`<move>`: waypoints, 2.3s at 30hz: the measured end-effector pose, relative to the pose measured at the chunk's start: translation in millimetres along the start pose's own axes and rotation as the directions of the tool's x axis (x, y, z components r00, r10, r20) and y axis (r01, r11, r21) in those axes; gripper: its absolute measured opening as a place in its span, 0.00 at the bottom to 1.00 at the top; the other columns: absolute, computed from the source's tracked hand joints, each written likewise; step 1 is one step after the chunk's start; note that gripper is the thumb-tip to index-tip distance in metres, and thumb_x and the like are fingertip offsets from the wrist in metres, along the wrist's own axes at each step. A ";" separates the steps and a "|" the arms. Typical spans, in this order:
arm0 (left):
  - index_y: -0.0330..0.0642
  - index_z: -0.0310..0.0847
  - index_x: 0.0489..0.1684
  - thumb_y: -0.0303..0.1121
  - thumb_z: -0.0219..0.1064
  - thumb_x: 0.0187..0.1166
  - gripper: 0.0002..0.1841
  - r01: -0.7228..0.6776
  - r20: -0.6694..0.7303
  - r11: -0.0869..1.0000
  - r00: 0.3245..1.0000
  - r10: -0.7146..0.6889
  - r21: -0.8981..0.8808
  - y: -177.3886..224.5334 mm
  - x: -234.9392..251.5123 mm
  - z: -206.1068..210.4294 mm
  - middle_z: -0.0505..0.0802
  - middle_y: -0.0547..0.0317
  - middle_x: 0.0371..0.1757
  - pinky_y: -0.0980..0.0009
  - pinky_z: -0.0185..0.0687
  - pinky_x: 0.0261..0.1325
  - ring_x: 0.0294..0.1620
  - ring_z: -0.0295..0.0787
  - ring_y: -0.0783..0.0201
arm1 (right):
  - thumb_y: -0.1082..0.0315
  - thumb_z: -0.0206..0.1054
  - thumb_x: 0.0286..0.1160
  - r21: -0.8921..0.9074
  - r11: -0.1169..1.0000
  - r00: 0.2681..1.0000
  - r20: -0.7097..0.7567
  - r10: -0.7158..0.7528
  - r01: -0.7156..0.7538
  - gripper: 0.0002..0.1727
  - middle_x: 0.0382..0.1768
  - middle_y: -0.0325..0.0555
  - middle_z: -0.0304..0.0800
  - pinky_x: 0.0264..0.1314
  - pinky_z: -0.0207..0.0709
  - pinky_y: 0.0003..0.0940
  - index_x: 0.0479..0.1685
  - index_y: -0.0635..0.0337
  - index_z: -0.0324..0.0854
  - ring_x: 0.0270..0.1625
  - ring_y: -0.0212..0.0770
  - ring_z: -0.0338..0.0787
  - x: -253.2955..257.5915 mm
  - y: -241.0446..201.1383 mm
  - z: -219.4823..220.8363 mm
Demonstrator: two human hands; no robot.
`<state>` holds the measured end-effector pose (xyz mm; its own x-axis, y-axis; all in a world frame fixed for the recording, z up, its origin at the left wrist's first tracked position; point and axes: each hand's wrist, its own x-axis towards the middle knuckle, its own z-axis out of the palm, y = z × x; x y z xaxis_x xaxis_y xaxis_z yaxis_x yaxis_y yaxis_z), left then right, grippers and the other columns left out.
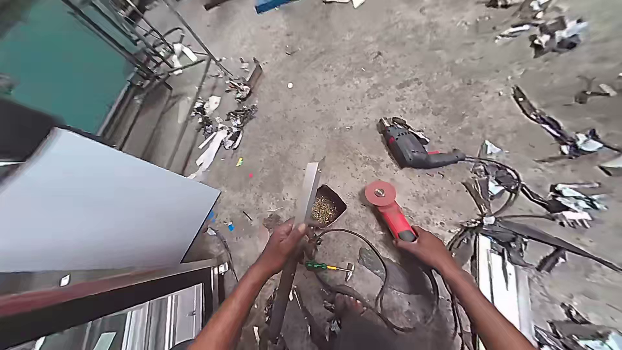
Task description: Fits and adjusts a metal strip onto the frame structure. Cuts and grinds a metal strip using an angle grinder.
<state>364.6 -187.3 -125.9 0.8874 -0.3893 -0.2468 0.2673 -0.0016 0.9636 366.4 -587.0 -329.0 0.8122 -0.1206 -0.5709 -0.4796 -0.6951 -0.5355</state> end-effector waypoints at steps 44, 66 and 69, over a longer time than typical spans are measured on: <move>0.37 0.89 0.54 0.32 0.75 0.77 0.13 -0.220 -0.400 0.434 0.184 0.898 0.874 378.4 -431.1 -50.3 0.97 0.57 0.44 0.61 0.96 0.49 0.40 0.96 0.65 | 0.69 0.71 0.79 0.202 -0.340 -0.371 0.142 -0.918 0.919 0.31 0.47 0.43 0.93 0.46 0.93 0.36 0.77 0.53 0.60 0.41 0.36 0.96 -539.6 -613.1 -34.6; 0.36 0.90 0.48 0.28 0.78 0.70 0.11 -0.243 -0.339 0.311 -0.083 0.937 0.919 477.3 -442.8 -208.3 0.97 0.57 0.42 0.67 0.93 0.53 0.44 0.95 0.68 | 0.49 0.83 0.62 -0.155 -0.261 -0.301 -0.382 -0.874 0.953 0.28 0.44 0.43 0.94 0.49 0.89 0.45 0.55 0.57 0.83 0.44 0.39 0.95 -522.3 -732.0 93.8; 0.36 0.90 0.51 0.29 0.79 0.70 0.14 -0.224 -0.368 0.343 -0.081 0.926 0.912 475.3 -439.2 -213.5 0.97 0.57 0.44 0.68 0.93 0.56 0.46 0.96 0.68 | 0.52 0.84 0.62 -0.198 -0.272 -0.331 -0.396 -0.857 0.942 0.27 0.41 0.43 0.94 0.45 0.90 0.43 0.54 0.58 0.82 0.40 0.39 0.95 -519.9 -733.9 99.2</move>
<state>182.0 179.6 418.5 0.3140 0.3689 0.8748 -0.4501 -0.7534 0.4793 263.1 56.1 299.1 0.2738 0.3547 0.8940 0.9610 -0.0645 -0.2688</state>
